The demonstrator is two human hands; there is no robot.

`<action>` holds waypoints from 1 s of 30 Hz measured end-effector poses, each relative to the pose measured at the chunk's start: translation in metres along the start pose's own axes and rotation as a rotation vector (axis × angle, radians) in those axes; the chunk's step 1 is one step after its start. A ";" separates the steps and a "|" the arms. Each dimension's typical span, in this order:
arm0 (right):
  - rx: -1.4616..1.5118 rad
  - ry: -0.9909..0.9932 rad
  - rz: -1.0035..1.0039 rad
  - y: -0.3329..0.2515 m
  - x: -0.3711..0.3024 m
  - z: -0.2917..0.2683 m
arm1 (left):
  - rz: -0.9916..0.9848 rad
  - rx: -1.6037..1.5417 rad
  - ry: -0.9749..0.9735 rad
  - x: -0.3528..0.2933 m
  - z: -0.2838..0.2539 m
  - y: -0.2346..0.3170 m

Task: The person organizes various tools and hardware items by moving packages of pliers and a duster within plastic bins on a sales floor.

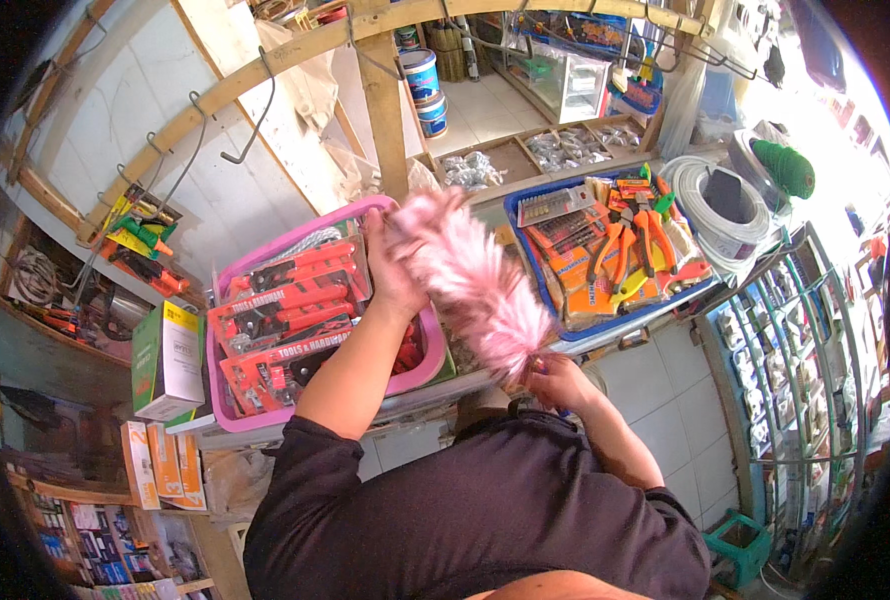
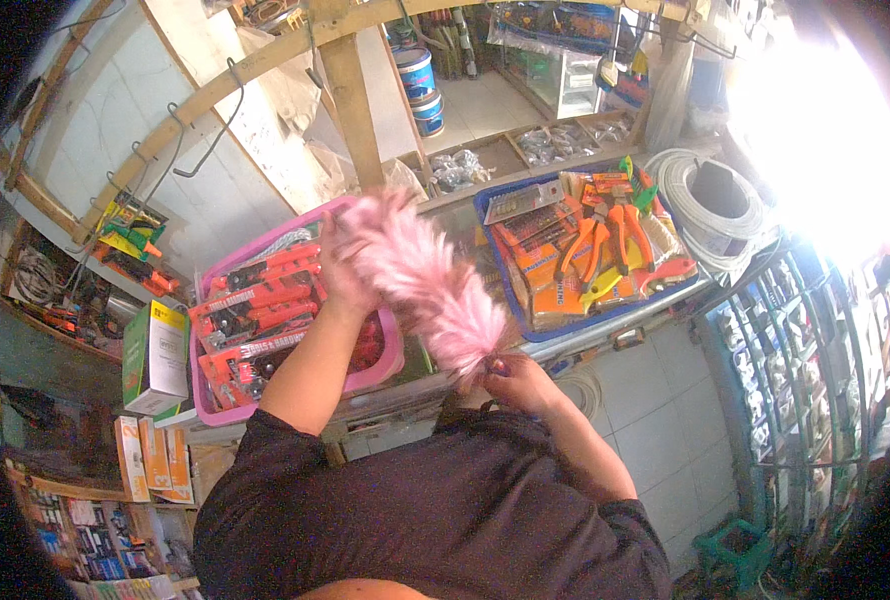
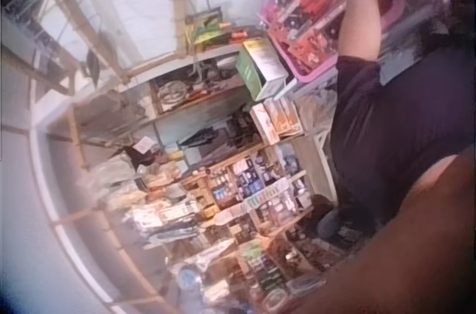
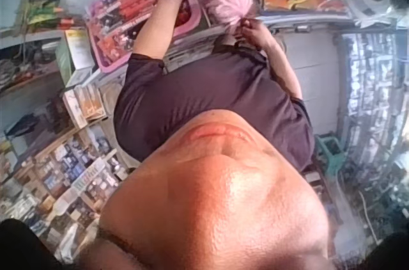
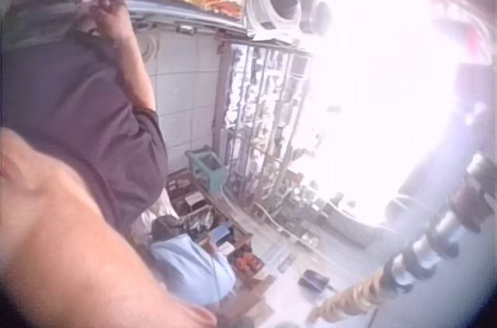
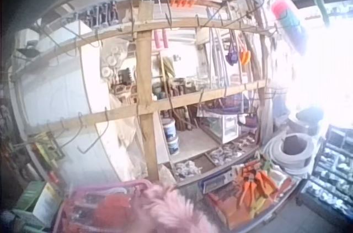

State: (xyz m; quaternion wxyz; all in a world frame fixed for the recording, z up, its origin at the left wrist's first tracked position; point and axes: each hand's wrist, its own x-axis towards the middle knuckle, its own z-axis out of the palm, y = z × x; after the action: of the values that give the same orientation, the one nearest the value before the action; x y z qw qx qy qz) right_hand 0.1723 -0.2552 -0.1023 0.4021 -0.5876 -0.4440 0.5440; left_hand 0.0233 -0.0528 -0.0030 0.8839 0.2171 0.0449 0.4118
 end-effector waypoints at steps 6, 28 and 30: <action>-0.242 -0.119 0.062 -0.001 -0.010 -0.003 | -0.204 -0.077 -0.597 0.011 -0.026 0.009; -0.244 0.000 0.284 0.004 -0.030 -0.009 | -0.017 -0.020 0.019 -0.003 -0.015 0.019; -0.203 0.023 0.238 0.016 -0.030 -0.011 | 0.056 0.097 -0.066 -0.001 -0.020 0.020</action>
State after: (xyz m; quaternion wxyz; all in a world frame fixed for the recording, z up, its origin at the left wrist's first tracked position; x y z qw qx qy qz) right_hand 0.1841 -0.2880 -0.1079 0.2784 -0.6800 -0.4191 0.5333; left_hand 0.0035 -0.0352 -0.0122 0.8615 0.2743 0.0297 0.4262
